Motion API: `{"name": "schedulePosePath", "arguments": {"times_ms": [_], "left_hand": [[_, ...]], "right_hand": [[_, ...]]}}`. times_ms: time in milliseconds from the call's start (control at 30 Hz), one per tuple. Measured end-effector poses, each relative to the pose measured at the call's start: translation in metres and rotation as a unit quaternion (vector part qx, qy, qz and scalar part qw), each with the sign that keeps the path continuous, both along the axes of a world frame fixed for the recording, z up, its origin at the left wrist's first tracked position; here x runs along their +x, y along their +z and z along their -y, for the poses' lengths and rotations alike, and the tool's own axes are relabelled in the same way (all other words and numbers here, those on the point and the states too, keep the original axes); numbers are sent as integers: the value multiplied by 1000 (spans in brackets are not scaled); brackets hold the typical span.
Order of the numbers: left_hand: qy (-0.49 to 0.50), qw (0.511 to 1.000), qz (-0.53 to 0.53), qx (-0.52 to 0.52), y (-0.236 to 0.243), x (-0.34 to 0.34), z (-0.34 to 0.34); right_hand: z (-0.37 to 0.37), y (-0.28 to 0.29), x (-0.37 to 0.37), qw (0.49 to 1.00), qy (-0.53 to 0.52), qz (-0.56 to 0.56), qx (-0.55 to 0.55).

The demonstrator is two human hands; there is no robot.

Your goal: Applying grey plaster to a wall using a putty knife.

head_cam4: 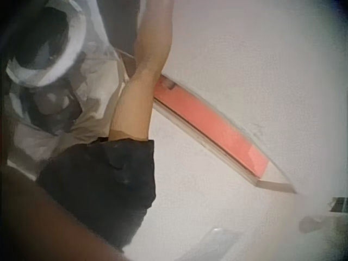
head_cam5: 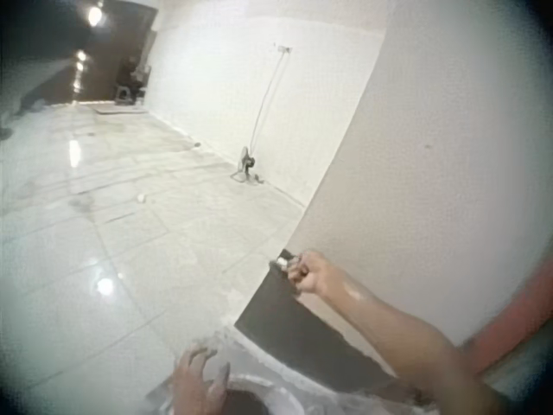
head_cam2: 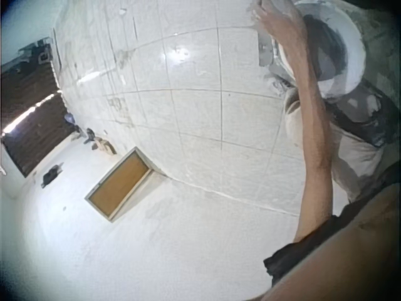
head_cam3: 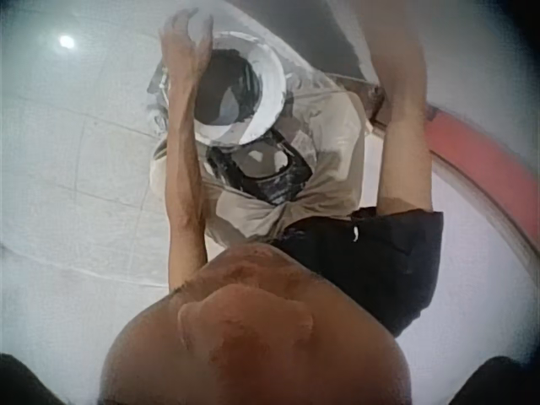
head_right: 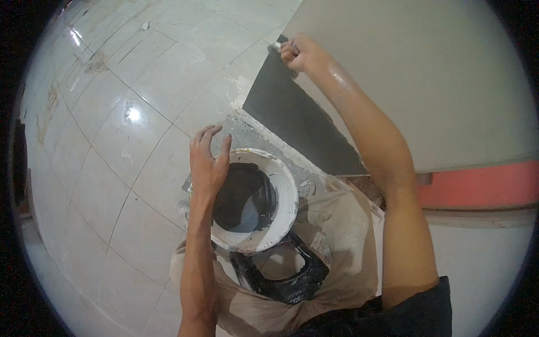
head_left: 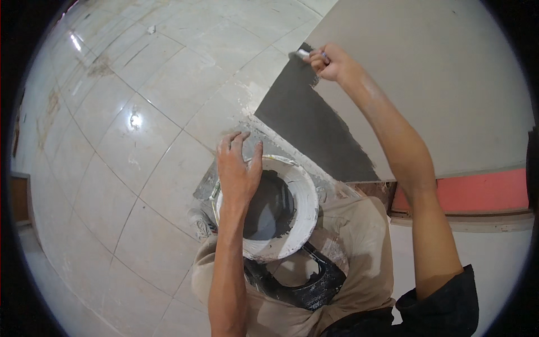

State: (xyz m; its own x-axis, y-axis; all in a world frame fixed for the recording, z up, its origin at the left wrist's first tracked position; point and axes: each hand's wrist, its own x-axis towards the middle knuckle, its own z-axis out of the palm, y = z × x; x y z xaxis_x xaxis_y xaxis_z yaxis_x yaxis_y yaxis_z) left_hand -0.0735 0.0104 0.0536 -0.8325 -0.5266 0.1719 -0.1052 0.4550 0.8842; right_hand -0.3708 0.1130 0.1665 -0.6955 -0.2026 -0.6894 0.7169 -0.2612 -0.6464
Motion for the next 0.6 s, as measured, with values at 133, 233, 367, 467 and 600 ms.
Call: {"name": "schedulePosePath", "arguments": {"times_ms": [133,233,367,467,600], "left_hand": [[9,1000,7,3,0,3,5],[10,1000,7,3,-2,4,5],[4,1000,11,-2,-3,2,-1],[7,1000,8,-5,-3,2,1],[4,1000,13,-4,-6,0,0]], "right_hand": [[-8,33,38,998,38,-34,-26],[-16,20,79,993,96,-58,35],[-28,-69,72,992,125,22,19],[-21,-134,49,994,95,54,32],[-17,-148,22,995,46,74,53]]}}
